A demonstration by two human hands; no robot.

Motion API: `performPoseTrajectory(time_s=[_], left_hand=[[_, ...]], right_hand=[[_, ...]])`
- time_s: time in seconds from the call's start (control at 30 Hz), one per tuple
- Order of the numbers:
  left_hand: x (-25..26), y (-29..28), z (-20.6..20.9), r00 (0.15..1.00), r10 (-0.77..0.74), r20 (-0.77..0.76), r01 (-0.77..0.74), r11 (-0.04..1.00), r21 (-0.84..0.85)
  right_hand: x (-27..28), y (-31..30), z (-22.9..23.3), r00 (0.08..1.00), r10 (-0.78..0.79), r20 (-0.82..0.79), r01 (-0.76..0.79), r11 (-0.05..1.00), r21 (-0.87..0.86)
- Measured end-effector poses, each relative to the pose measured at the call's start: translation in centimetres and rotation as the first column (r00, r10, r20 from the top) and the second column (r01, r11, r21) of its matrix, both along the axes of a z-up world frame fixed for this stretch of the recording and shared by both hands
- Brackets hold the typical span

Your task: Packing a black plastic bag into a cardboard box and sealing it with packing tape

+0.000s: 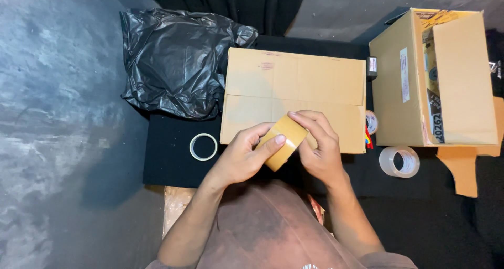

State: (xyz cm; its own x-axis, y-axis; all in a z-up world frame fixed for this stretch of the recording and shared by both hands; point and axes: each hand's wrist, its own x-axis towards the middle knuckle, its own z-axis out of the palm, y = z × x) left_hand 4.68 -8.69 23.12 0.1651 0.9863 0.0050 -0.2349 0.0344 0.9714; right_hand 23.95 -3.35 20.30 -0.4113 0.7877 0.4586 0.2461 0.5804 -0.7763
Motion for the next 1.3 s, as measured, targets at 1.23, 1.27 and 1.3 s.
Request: performPoseTrajectory(time_s=[1.23, 1.27, 1.3], left_hand=[[1.1, 0.0, -1.7, 0.960, 0.216, -0.177, -0.127, 0.902, 0.412], [0.9, 0.1, -2.4, 0.951, 0.220, -0.217, -0.109, 0.896, 0.429], [0.8, 0.1, -3.1, 0.941, 0.223, -0.255, -0.090, 0.891, 0.446]], right_hand=[[-2.4, -1.3, -3.6, 0.817, -0.355, -0.455, -0.170, 0.605, -0.778], [-2.4, -1.4, -3.5, 0.814, -0.354, -0.461, -0.188, 0.590, -0.786], [-2.5, -1.6, -3.4, 0.811, -0.354, -0.466, -0.206, 0.573, -0.793]])
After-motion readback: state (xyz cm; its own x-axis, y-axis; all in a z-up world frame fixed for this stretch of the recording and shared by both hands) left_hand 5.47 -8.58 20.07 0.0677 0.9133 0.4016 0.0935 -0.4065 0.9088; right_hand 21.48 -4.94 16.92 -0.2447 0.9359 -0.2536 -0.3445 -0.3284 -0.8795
